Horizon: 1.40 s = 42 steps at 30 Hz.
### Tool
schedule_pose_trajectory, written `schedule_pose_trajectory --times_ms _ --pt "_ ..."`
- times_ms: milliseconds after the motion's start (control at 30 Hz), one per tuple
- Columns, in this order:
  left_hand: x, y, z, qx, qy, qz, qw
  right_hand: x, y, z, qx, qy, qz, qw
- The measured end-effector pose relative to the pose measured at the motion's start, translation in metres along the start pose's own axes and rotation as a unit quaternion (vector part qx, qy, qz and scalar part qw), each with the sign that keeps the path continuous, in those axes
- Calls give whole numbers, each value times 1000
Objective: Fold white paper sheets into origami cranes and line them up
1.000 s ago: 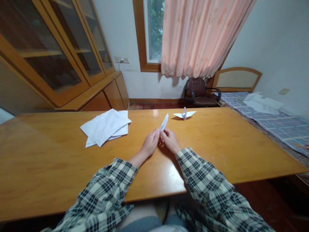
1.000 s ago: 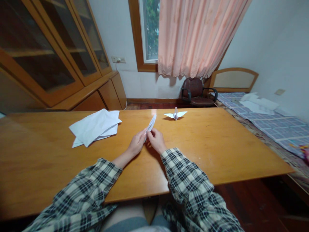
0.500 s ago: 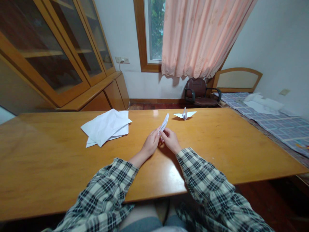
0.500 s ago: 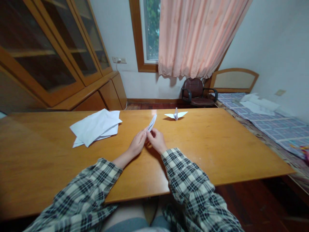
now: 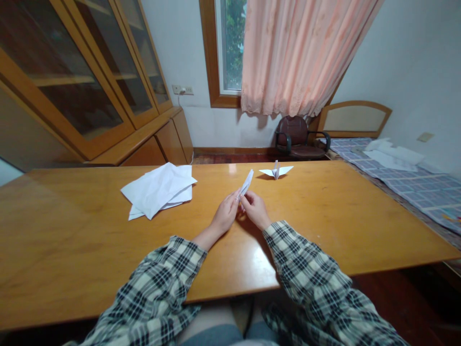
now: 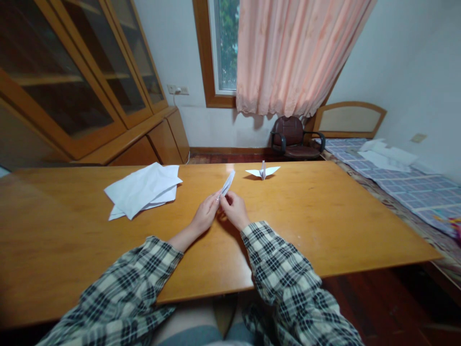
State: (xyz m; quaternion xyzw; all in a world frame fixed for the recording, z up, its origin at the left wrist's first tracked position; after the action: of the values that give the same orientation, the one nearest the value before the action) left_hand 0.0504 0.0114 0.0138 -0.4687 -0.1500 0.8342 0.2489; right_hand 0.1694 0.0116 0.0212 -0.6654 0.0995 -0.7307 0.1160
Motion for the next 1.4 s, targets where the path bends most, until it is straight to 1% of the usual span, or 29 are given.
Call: schedule_pose_trajectory --times_ms 467,600,767,867,1067,1133,1333,1400 --pt "-2 -1 3 -11 -4 5 1000 2 0 0 -1 36 9 999" --pt "0 -1 4 -24 -11 8 1000 -1 0 -1 4 26 -4 1000" --pt "4 -1 4 -34 -31 10 999 -2 0 -2 8 -13 -20 1000" --pt "5 0 5 -39 -28 13 999 -1 1 -3 9 -21 -20 1000" --pt "4 0 7 -39 30 56 997 -7 -2 -2 6 -17 -8 1000" --pt "4 0 8 -49 41 67 996 -9 -3 -1 8 -20 -7 1000" --pt "10 4 14 -80 11 123 989 -8 -5 -1 -1 -1 11 1000" --pt "9 4 15 -94 -10 128 987 -6 -4 -1 -7 8 14 1000"
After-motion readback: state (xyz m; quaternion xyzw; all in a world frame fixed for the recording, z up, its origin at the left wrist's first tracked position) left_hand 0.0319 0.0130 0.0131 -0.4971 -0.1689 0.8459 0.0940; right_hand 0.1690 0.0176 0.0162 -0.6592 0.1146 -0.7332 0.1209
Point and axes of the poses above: each hand's wrist, its own y-axis away from the middle knuckle, its own z-axis out of the back of the hand, x = y × z, the point moved 5 cm from there along -y, towards the middle knuckle, and after that the axes turned 7 degrees about -y, right-handed, at the moved point
